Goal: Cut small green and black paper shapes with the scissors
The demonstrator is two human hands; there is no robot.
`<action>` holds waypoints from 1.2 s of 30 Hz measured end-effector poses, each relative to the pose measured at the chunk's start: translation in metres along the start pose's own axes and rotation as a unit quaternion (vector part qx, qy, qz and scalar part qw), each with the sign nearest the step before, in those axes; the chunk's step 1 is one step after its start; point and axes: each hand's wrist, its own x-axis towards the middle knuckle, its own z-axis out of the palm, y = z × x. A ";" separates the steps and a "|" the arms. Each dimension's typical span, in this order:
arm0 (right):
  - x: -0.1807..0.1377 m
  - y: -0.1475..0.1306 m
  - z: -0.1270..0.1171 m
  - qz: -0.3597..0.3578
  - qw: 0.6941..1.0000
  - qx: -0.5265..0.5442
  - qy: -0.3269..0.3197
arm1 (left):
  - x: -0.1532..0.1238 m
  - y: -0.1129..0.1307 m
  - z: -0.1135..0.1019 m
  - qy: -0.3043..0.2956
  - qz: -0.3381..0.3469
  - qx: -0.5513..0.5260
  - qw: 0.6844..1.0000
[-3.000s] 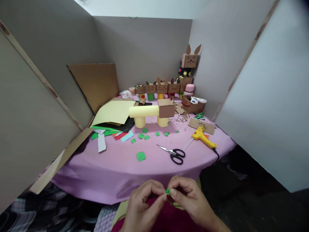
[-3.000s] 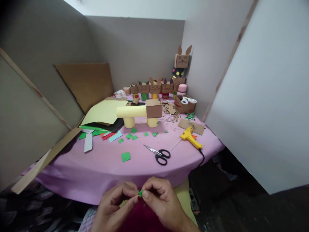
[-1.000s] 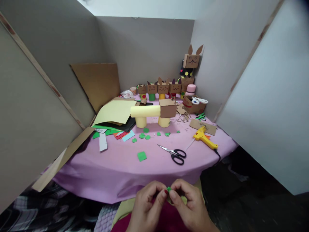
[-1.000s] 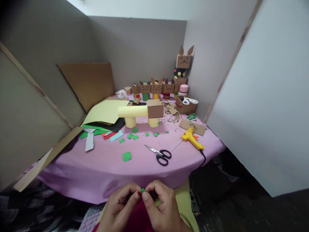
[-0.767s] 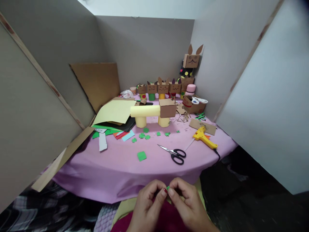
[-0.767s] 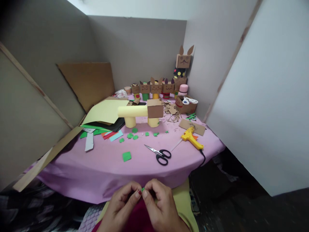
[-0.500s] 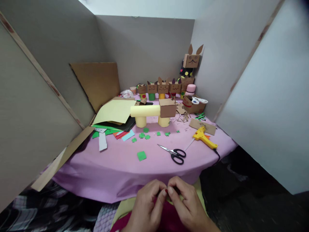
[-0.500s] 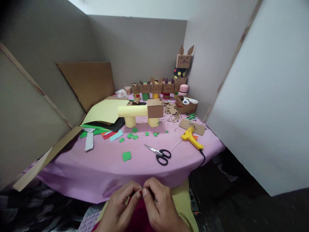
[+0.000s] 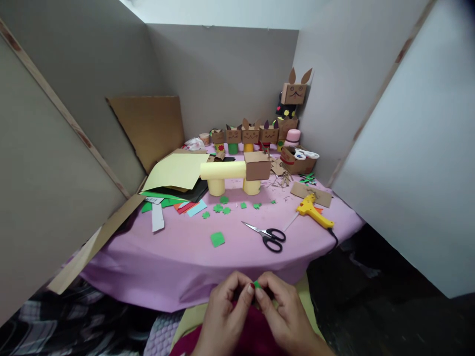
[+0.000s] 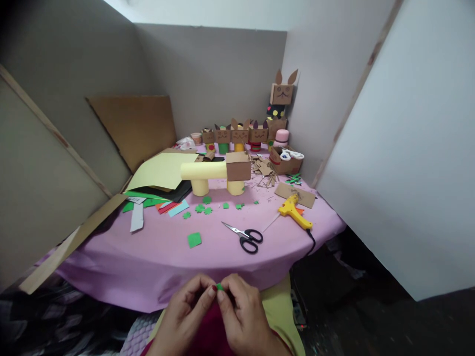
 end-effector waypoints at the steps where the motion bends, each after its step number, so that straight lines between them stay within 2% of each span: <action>1: 0.000 -0.001 0.000 -0.002 1.000 0.004 0.005 | 0.000 0.001 0.000 -0.005 -0.003 0.000 1.000; 4: 0.001 0.000 0.000 0.043 0.995 0.091 -0.007 | 0.003 0.003 -0.001 -0.028 -0.035 -0.057 0.997; 8: 0.006 0.004 -0.002 0.130 0.950 0.281 -0.049 | 0.009 -0.002 0.001 -0.089 -0.144 -0.231 0.958; 11: 0.009 0.008 -0.003 0.164 0.933 0.317 -0.039 | 0.012 -0.010 0.001 -0.091 -0.165 -0.249 0.950; 16: 0.019 0.010 -0.005 0.173 0.935 0.307 -0.034 | 0.021 -0.011 -0.008 -0.069 -0.068 -0.091 0.991; 20: 0.032 0.009 -0.007 0.126 0.952 0.275 -0.053 | 0.030 -0.005 -0.014 -0.059 -0.004 0.026 0.998; 23: 0.042 0.008 -0.009 0.124 0.951 0.275 -0.063 | 0.037 -0.007 -0.017 -0.045 0.090 0.138 0.985; 26: 0.049 0.008 -0.009 0.158 0.936 0.307 -0.063 | 0.043 -0.013 -0.019 -0.018 0.224 0.230 0.947; 28: 0.052 0.009 -0.007 0.171 0.929 0.322 -0.057 | 0.045 -0.015 -0.019 -0.001 0.261 0.250 0.932; 30: 0.053 0.009 -0.006 0.161 0.931 0.325 -0.048 | 0.046 -0.015 -0.017 0.007 0.240 0.241 0.940; 34: 0.053 0.011 -0.006 0.100 0.956 0.272 -0.043 | 0.045 -0.010 -0.013 -0.003 0.121 0.146 0.982; 36: 0.053 0.011 -0.007 0.081 0.964 0.249 -0.048 | 0.045 -0.009 -0.012 -0.015 0.075 0.095 0.993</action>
